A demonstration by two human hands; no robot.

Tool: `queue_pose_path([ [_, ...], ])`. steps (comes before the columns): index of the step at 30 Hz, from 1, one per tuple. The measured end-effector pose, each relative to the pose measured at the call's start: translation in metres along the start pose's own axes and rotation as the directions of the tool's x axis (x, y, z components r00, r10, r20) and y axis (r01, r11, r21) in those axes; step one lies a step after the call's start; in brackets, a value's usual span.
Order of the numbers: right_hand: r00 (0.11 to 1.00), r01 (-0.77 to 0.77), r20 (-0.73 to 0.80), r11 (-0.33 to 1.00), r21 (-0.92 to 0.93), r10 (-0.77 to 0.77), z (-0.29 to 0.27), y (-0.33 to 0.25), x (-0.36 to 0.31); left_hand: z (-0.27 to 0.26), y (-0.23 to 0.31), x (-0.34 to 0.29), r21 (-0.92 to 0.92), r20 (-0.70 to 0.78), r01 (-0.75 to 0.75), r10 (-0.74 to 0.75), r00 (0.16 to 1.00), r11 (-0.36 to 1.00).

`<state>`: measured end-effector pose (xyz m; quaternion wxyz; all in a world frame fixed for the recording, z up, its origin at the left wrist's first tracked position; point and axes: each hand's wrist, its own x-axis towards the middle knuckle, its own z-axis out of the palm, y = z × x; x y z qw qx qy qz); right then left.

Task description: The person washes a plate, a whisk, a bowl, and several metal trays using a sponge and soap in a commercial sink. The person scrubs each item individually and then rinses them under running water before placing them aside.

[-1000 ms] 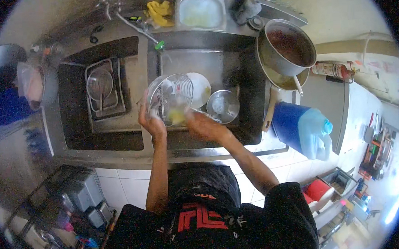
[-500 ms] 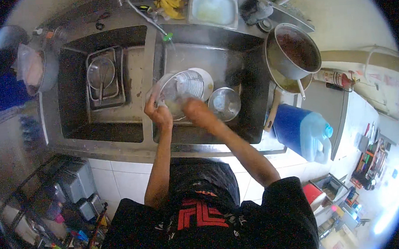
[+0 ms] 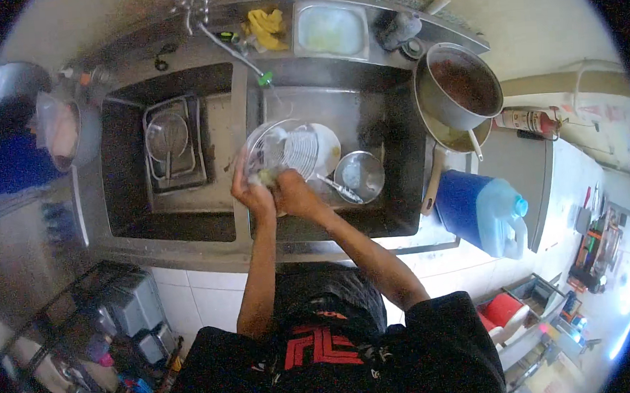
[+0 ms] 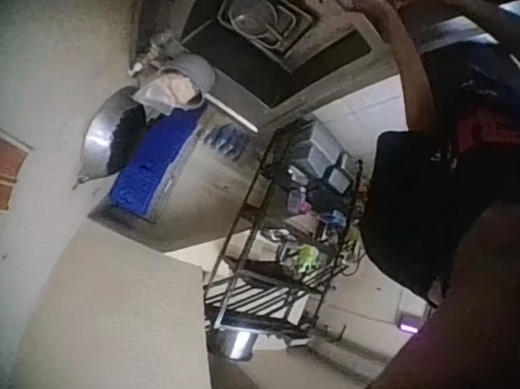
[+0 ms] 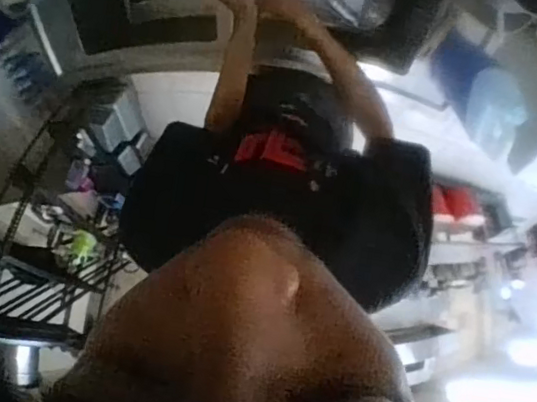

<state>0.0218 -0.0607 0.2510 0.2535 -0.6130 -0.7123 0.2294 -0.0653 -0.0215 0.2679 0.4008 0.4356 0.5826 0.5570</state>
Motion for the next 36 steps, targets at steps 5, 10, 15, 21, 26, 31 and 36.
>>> queue_pose_path([
  [5, 0.906, -0.247, 0.153, 0.200, 0.948, 0.394, 0.007, 0.001, 0.045, -0.013, -0.018, -0.009, -0.187, -0.007, 0.104, -0.107, 0.994, 0.977],
  [10, 0.346, 0.078, -0.209, 0.194, 0.978, 0.915, 0.009, -0.003, 0.063, 0.011, 0.002, -0.008, 0.019, -0.015, 0.075, -0.074, 0.997, 0.997],
  [15, 0.828, -0.091, -0.369, 0.750, 0.655, 0.422, -0.034, 0.006, 0.040, 0.008, -0.007, 0.000, 0.059, 0.084, 0.087, -0.092, 0.992, 0.994],
  [21, 0.931, -0.060, -0.317, 0.930, 0.363, 0.184, -0.008, 0.027, 0.007, 0.020, -0.017, 0.006, 0.052, 0.155, 0.123, -0.130, 0.979, 0.991],
  [26, 0.962, -0.158, 0.192, 0.971, -0.181, 0.193, 0.003, 0.073, -0.014, 0.010, -0.043, 0.009, 0.119, 0.254, 0.160, -0.186, 0.949, 0.980],
  [31, 0.984, -0.075, 0.124, 0.934, -0.348, 0.125, 0.021, 0.091, -0.027, 0.051, -0.069, 0.010, 0.056, 0.172, -0.001, -0.009, 0.985, 0.998],
  [36, 0.871, -0.264, 0.351, 0.930, -0.255, 0.343, 0.029, 0.122, -0.041, 0.062, -0.101, 0.013, 0.124, 0.195, 0.141, -0.163, 0.967, 0.982],
])
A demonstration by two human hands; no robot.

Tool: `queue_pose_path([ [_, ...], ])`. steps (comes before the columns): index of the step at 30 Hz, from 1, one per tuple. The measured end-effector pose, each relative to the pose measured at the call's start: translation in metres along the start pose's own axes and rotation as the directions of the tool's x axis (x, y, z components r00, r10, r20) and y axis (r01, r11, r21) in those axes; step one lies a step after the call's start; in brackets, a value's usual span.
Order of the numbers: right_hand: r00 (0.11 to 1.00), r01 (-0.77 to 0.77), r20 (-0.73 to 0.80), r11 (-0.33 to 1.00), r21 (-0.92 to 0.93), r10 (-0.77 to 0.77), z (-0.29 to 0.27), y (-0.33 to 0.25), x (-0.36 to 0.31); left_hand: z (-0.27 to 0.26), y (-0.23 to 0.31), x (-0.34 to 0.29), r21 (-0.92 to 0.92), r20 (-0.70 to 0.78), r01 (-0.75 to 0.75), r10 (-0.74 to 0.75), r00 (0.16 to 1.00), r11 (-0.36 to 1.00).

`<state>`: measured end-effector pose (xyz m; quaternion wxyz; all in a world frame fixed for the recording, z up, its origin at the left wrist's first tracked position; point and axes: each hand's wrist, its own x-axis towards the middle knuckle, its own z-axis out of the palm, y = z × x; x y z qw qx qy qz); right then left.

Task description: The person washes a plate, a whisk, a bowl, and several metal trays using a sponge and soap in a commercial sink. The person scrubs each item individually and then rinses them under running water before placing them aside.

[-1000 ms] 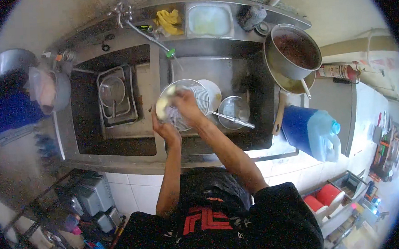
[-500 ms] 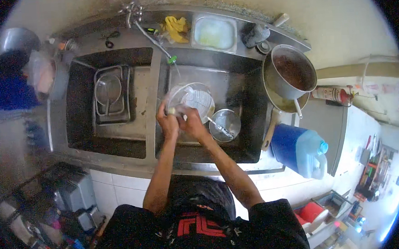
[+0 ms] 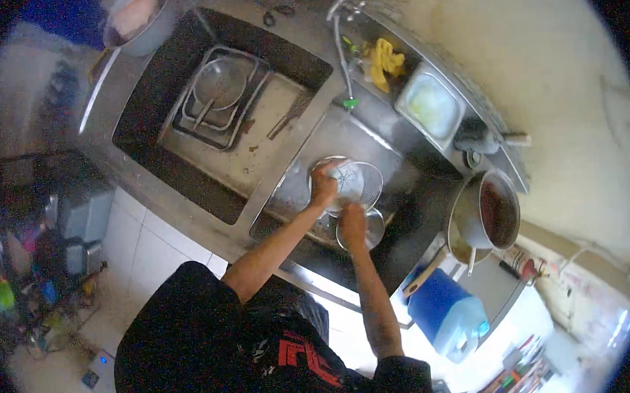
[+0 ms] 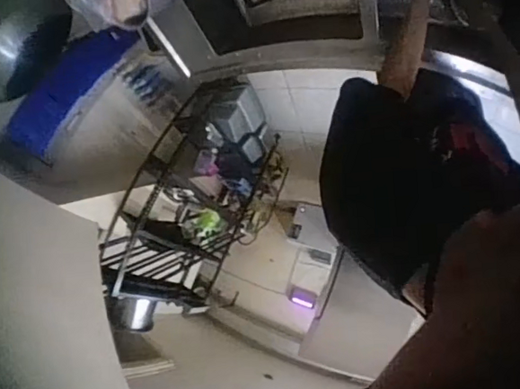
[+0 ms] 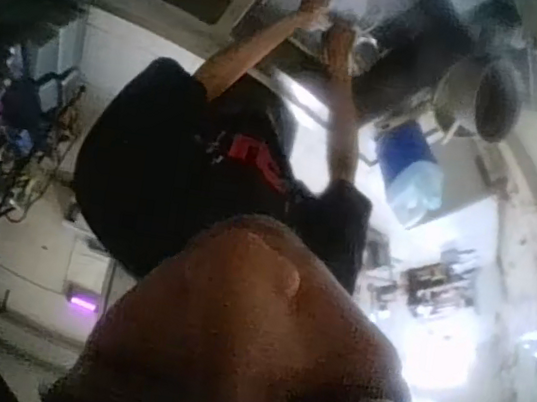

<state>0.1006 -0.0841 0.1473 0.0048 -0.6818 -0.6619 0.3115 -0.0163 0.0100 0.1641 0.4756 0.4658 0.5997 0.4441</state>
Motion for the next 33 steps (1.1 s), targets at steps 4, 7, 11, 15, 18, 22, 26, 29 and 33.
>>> queue_pose_path([
  [4, 0.988, 0.128, -0.111, 0.968, 0.215, -0.106, 0.007, -0.025, 0.000, 0.013, -0.078, 0.012, -0.086, 0.066, 0.177, -0.172, 0.983, 0.980],
  [7, 0.989, 0.122, -0.120, 0.945, 0.302, -0.089, 0.053, 0.004, 0.015, 0.007, -0.135, 0.021, 0.052, 0.263, 0.111, -0.121, 0.957, 0.992],
  [11, 0.962, 0.030, -0.269, 0.959, 0.282, 0.049, 0.167, 0.104, 0.036, 0.010, -0.082, 0.044, 0.085, 0.511, -0.080, 0.026, 0.859, 0.993],
  [15, 0.886, -0.362, -0.415, 0.865, -0.347, 0.204, 0.191, 0.144, 0.005, -0.036, -0.042, 0.085, -0.076, 0.393, -0.107, 0.128, 0.911, 0.991],
  [18, 0.492, -0.425, -0.628, 0.796, 0.432, 0.603, 0.078, 0.028, 0.048, -0.187, -0.097, 0.136, 0.438, -0.070, -0.075, 0.117, 0.991, 0.896],
  [22, 0.255, -0.093, -0.847, 0.883, 0.459, 0.467, -0.121, -0.046, 0.091, -0.299, -0.173, 0.189, 0.950, 0.055, -0.044, -0.028, 0.998, 0.308],
  [26, 0.301, -0.198, -0.915, 0.956, 0.215, 0.268, -0.232, -0.016, 0.142, -0.339, -0.221, 0.220, 0.968, 0.219, -0.245, -0.309, 0.925, -0.047],
  [29, 0.771, -0.450, -0.566, 0.879, -0.156, 0.293, -0.257, 0.027, 0.190, -0.341, -0.211, 0.242, 0.979, 0.182, -0.141, -0.329, 0.927, 0.145],
  [33, 0.796, -0.227, -0.604, 0.899, -0.375, -0.051, -0.226, 0.086, 0.235, -0.355, -0.195, 0.240, 0.914, 0.099, 0.026, -0.284, 0.954, 0.406],
])
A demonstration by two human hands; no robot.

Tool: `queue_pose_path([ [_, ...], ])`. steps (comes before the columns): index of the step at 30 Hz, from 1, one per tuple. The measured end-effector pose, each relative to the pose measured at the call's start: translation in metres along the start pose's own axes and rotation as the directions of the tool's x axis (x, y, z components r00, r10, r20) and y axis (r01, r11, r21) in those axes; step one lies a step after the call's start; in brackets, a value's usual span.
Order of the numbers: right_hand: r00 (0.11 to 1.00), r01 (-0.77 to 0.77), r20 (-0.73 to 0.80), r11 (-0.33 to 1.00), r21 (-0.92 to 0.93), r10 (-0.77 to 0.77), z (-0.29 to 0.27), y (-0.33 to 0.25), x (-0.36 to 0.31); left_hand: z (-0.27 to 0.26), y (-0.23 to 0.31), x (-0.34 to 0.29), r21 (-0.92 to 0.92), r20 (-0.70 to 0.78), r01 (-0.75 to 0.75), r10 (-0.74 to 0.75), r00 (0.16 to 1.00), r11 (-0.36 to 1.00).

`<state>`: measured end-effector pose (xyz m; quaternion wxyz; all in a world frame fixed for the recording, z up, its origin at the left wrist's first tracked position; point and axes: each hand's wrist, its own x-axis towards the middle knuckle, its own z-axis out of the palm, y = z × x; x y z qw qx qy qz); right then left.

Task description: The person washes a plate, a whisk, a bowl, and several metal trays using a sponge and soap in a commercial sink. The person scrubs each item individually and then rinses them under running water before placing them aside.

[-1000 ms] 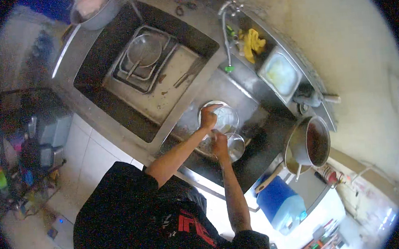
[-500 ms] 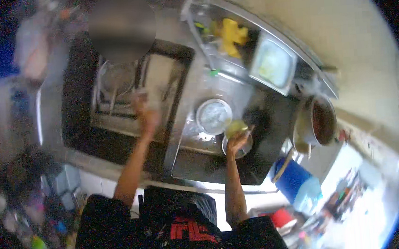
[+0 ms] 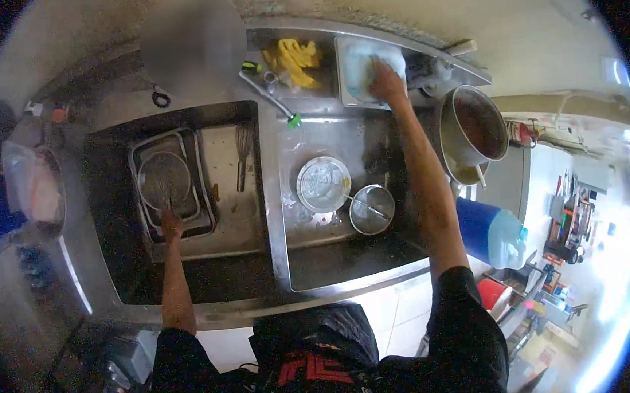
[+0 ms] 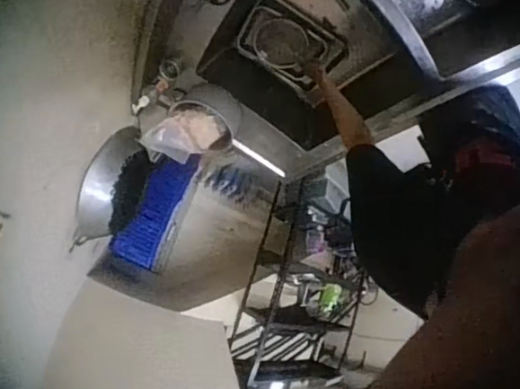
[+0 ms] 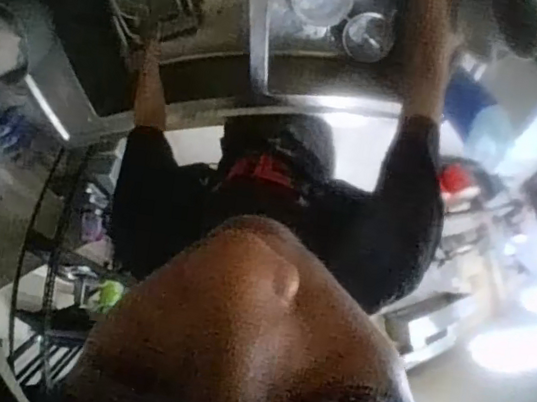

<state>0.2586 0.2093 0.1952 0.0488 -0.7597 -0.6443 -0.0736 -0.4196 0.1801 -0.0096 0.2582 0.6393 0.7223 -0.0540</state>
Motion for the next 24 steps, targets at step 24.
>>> queue_pose_path([
  [24, 0.931, -0.350, 0.364, -0.263, 0.899, 0.005, -0.077, -0.196, -0.340, 0.069, 0.329, -0.248, -0.993, -0.109, -0.064, 0.568, 0.816, -0.099],
])
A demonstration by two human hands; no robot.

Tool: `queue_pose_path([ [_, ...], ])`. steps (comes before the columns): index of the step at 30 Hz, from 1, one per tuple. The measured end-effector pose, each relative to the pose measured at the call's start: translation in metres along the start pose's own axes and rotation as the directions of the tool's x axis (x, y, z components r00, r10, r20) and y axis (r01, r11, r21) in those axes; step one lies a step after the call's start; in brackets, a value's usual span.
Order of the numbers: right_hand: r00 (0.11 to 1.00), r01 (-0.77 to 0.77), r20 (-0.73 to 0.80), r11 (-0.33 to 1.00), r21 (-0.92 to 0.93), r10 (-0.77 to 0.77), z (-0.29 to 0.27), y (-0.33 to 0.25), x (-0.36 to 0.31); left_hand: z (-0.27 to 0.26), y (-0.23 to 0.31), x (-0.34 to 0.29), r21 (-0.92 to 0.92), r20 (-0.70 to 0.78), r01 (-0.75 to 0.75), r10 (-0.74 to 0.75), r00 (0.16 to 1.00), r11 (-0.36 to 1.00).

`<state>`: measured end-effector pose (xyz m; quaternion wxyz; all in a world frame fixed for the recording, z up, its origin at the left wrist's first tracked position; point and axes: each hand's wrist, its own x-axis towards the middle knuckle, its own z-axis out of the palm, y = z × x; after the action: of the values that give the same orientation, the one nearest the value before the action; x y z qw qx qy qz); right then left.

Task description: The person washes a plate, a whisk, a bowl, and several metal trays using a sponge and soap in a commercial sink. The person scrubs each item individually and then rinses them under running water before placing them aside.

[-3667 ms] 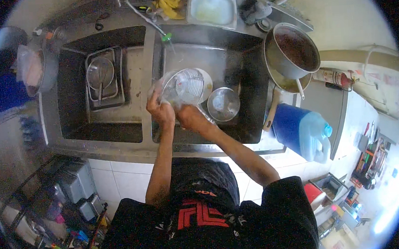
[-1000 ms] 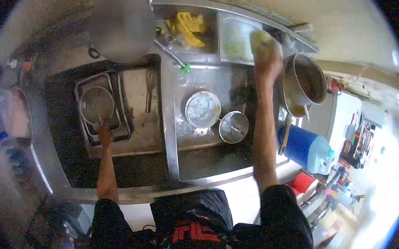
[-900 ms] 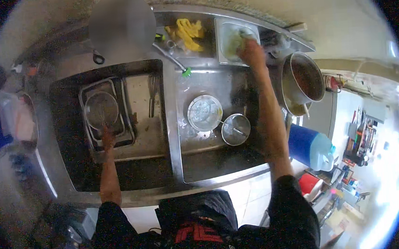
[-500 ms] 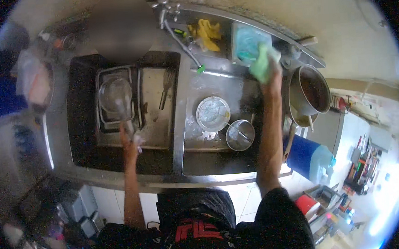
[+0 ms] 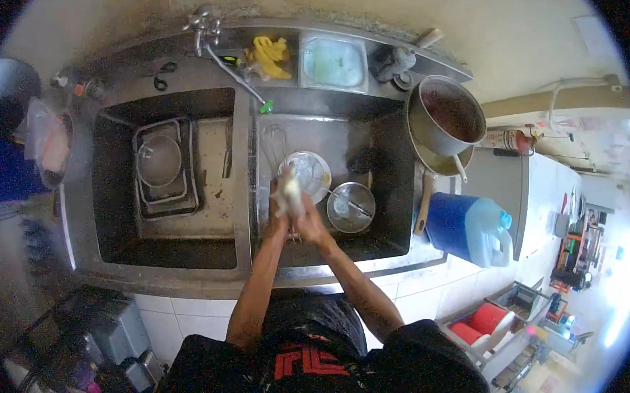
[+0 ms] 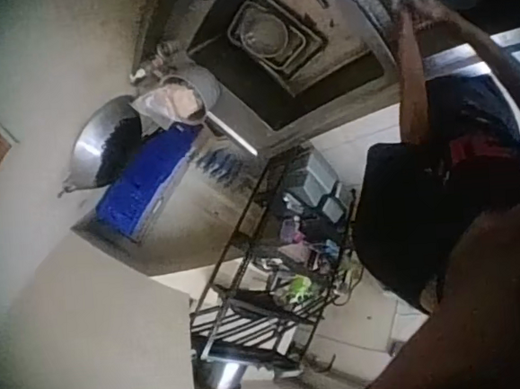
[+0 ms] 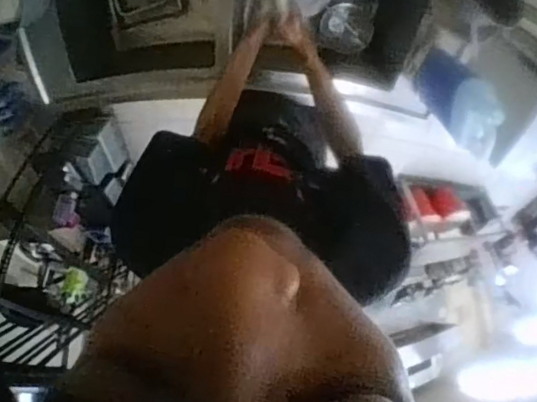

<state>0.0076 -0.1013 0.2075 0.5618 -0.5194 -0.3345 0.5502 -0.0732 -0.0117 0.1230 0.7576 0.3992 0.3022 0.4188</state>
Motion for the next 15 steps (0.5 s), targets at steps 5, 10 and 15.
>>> queue_pose_path([
  [5, 0.994, 0.072, -0.042, 0.907, -0.415, -0.098, -0.018, -0.026, -0.019, 0.040, -0.015, -0.023, -0.439, 0.223, 0.112, -0.013, 0.975, 0.891],
  [10, 0.964, 0.267, 0.116, 0.846, -0.462, -0.241, 0.007, -0.042, -0.033, 0.038, 0.025, -0.033, -0.100, -0.047, 0.368, -0.374, 0.926, 0.924],
  [15, 0.967, 0.251, 0.180, 0.544, -0.801, -0.181, -0.061, -0.011, 0.022, 0.062, 0.025, -0.063, 0.167, 0.027, 0.242, -0.250, 0.968, 0.956],
])
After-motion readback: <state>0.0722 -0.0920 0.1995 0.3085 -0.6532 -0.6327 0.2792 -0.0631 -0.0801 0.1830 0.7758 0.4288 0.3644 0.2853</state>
